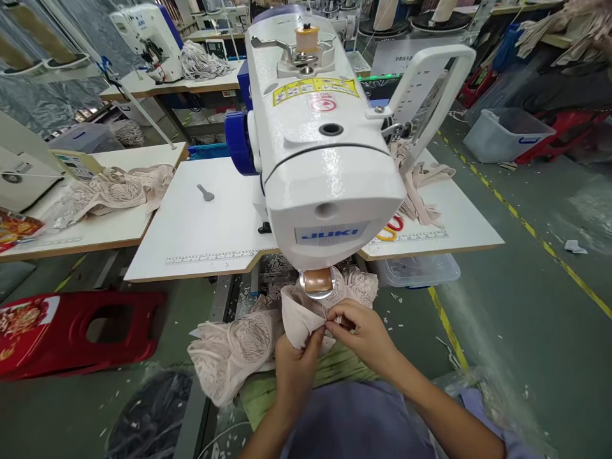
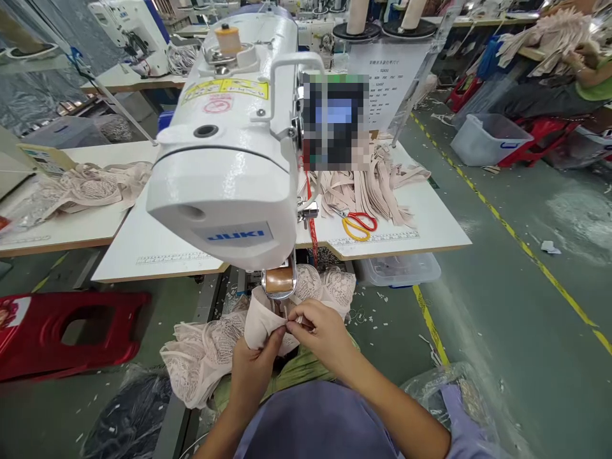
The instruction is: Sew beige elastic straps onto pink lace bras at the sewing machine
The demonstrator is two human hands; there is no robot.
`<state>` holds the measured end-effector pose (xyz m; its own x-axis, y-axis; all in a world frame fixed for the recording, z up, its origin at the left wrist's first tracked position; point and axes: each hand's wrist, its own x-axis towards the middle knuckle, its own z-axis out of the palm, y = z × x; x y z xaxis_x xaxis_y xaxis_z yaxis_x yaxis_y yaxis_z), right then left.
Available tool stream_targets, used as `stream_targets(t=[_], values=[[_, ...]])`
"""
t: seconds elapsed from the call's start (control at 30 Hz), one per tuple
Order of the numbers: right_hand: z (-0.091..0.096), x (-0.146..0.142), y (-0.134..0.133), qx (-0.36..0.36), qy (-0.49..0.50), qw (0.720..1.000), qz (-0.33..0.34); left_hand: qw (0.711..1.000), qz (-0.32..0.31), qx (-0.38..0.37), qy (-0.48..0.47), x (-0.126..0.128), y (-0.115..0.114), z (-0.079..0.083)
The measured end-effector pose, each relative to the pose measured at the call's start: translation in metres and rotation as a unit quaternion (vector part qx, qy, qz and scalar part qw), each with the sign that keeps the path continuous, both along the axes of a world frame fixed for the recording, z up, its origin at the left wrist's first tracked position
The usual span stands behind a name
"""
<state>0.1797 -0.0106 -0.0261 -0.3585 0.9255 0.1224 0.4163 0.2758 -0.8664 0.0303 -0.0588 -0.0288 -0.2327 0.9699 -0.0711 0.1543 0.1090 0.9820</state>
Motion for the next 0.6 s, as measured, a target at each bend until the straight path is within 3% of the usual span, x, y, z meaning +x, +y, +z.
stream_targets(t=[0.13,0.23,0.4,0.6], values=[[0.01,0.004,0.005,-0.057,0.0,0.997,0.055,0.995,-0.022,0.095,0.029,-0.004,-0.002,-0.005],[0.013,0.006,0.007,-0.056,0.0,0.995,0.087,0.993,-0.049,0.108,0.005,-0.007,-0.003,-0.005],[0.01,0.008,0.007,-0.039,-0.008,0.99,0.135,0.996,-0.068,0.052,-0.033,-0.011,0.0,0.002],[0.006,0.007,0.0,-0.07,-0.043,0.993,0.09,0.993,-0.103,-0.054,-0.022,-0.01,0.006,0.006]])
